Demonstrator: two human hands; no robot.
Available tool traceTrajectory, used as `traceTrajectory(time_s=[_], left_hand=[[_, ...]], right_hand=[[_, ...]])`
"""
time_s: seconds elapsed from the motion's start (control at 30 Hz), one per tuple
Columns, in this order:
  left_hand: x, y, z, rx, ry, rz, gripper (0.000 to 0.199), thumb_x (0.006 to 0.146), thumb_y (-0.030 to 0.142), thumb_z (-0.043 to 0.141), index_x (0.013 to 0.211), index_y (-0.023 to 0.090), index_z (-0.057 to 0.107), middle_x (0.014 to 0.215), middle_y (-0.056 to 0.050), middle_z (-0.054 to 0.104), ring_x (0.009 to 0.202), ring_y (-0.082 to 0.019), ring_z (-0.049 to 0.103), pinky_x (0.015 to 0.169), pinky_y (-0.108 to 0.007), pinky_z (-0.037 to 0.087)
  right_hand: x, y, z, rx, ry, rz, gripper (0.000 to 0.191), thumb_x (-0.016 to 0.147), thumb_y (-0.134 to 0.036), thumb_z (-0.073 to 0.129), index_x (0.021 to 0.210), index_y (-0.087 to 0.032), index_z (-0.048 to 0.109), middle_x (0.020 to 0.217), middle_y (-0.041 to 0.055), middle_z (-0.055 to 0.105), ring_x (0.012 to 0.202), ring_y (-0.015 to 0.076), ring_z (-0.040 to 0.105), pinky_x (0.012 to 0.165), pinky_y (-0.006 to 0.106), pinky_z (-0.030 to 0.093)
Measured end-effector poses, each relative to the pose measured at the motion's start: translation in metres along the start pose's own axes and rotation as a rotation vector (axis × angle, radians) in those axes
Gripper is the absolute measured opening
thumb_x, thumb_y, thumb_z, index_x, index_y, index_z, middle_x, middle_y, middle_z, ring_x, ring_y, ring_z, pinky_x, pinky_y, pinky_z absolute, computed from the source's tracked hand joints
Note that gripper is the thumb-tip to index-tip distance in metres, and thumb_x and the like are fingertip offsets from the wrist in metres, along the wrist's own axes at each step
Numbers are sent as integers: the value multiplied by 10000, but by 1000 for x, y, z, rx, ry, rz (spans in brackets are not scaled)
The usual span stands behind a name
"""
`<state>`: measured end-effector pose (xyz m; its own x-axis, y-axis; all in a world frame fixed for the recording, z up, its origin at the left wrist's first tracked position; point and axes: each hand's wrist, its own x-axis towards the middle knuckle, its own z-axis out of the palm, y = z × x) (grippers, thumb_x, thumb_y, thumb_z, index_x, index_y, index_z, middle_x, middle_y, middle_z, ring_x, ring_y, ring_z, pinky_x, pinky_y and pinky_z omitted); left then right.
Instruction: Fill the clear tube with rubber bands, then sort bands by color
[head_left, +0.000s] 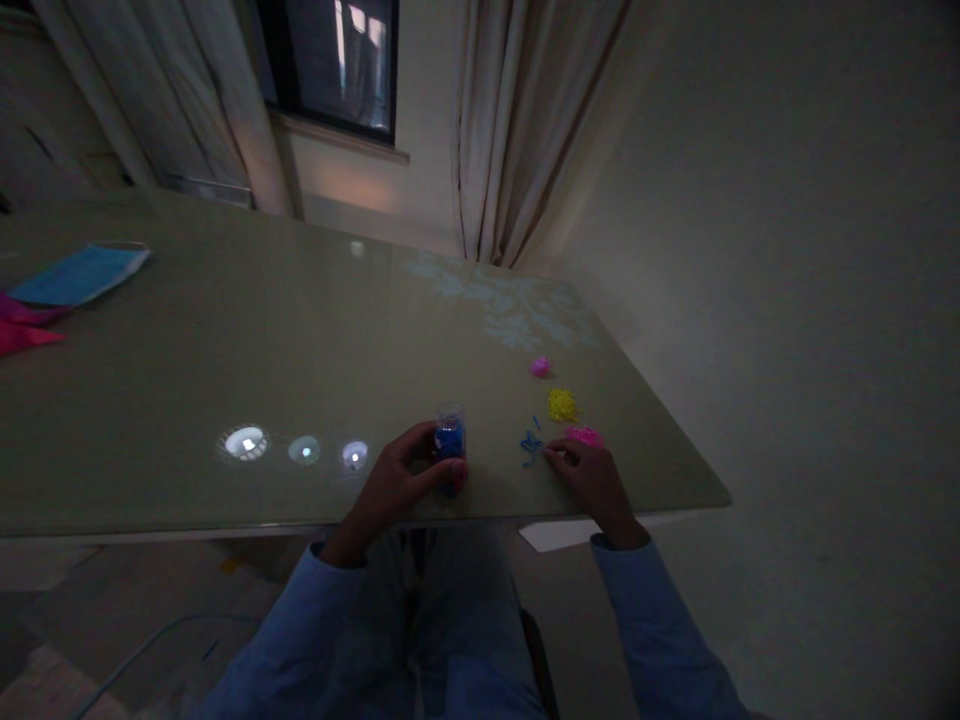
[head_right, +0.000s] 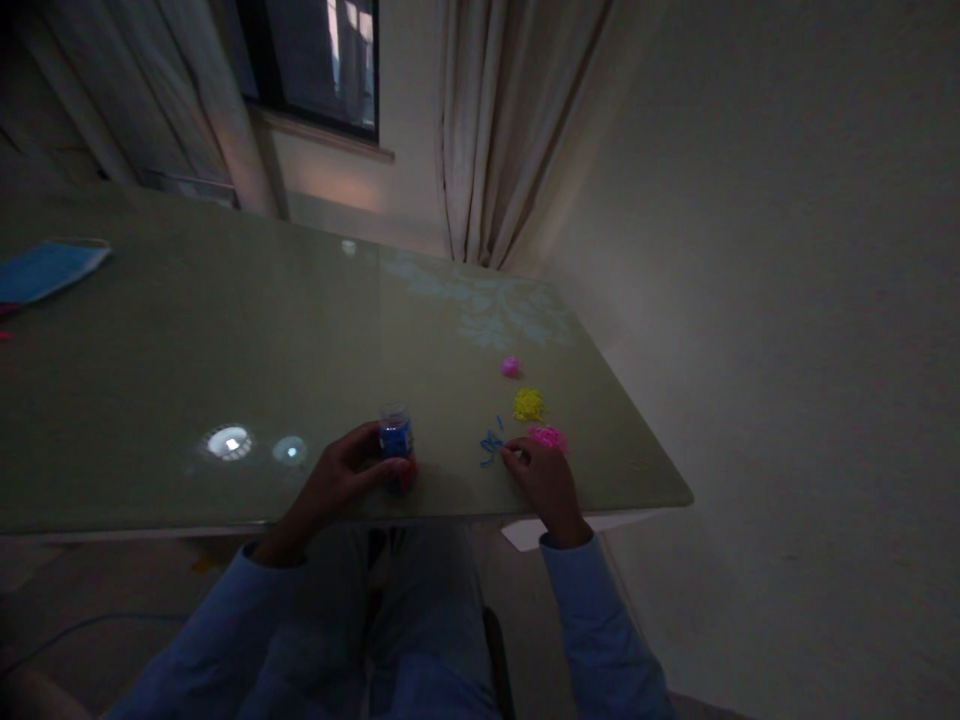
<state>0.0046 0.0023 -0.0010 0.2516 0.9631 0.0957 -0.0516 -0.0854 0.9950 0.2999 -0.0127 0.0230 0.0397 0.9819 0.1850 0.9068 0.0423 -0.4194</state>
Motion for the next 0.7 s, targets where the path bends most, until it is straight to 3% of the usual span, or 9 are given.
traceTrajectory(time_s=[0.3, 0.53, 0.7], left_hand=[[-1, 3, 2, -26, -19, 5, 464, 741, 404, 778, 1100, 142, 647, 895, -76, 733, 797, -200, 687, 728, -304, 544], [-1, 1, 2, 0, -12, 6, 496, 740, 418, 778, 1132, 147, 640, 912, -79, 728, 808, -198, 676, 755, -319, 541], [-1, 0, 1, -7, -10, 7, 501, 735, 425, 779, 1128, 148, 641, 925, -80, 727, 815, -199, 674, 753, -321, 542]], right_hand=[[4, -3, 12, 80, 19, -40, 359, 856, -489, 588, 848, -194, 792, 615, 41, 705, 503, 150, 549, 526, 256, 387], [3, -4, 9, 163, 47, 26, 432, 799, -563, 649, 900, -169, 794, 613, 41, 673, 523, 150, 532, 536, 265, 393], [4, 1, 4, 193, -30, 99, 540, 738, -570, 702, 1042, -130, 771, 560, 6, 614, 496, 144, 501, 502, 258, 367]])
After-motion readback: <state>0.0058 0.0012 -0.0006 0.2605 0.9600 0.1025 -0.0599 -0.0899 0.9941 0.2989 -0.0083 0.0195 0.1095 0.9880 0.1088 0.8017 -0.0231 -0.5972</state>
